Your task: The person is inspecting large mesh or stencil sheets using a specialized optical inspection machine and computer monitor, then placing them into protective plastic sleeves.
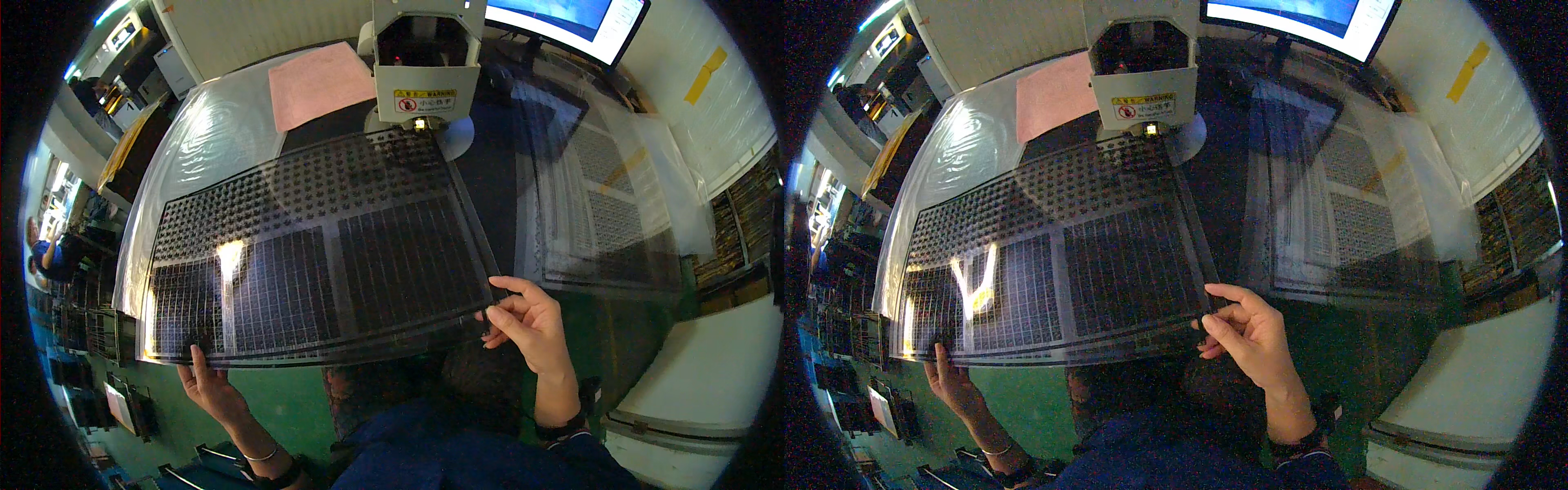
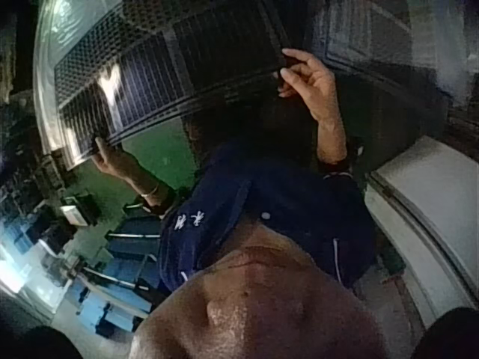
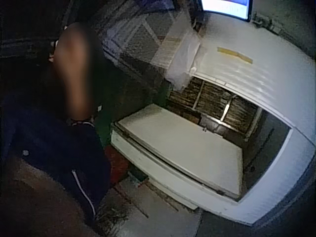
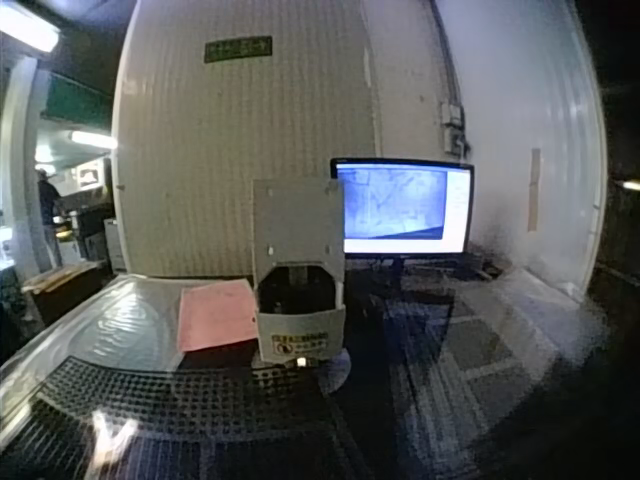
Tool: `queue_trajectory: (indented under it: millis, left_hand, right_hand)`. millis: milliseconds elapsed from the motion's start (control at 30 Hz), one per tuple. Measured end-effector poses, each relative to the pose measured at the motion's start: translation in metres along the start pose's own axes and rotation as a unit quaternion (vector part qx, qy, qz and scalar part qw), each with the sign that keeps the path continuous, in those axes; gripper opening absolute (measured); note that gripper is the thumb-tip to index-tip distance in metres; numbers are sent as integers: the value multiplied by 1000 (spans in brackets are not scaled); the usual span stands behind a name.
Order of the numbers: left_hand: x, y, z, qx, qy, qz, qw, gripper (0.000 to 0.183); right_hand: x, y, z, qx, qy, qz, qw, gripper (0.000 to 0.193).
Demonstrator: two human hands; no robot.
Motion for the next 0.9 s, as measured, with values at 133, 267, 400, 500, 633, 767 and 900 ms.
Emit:
queue_trajectory:
  millis: [133, 267, 400, 500, 633, 767, 900]
  left_hand:
    - [-2, 4, 4, -18, 7, -15, 1000, 20]
    - [-5, 6, 7, -16, 9, 8, 1000, 21]
    - [-3, 3, 7, -16, 3, -2, 1000, 21]
    - [-5, 5, 8, -14, 5, -4, 1000, 21]
    - [-5, 7, 10, -20, -4, 1, 1000, 20]
    - [-5, 7, 8, -32, 10, 1, 999, 19]
    - [-1, -3, 3, -18, 6, -8, 1000, 19]
  right_hand:
    - [-1, 1, -1, -1, -4, -2, 1000, 37]
    - [-1, 1, 1, -3, -2, -1, 1000, 37]
    - [-2, 0, 0, -3, -7, -2, 1000, 37]
    - [-2, 1, 1, -5, -8, -3, 1000, 37]
    - [-2, 1, 1, -1, -13, -13, 1000, 37]
    - [-2, 1, 1, -6, -8, -10, 1000, 37]
    - [-3, 2, 0, -3, -5, -11, 1000, 37]
Point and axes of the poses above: each hand's wrist, its own x-axis away from the middle knuckle, its own y-axis out of the back of the hand, z = x × y, the point moved 6 cm from there along -x, towards the middle knuckle, and after that the axes turned 5 degrees about -y, right-handed, at the moved point
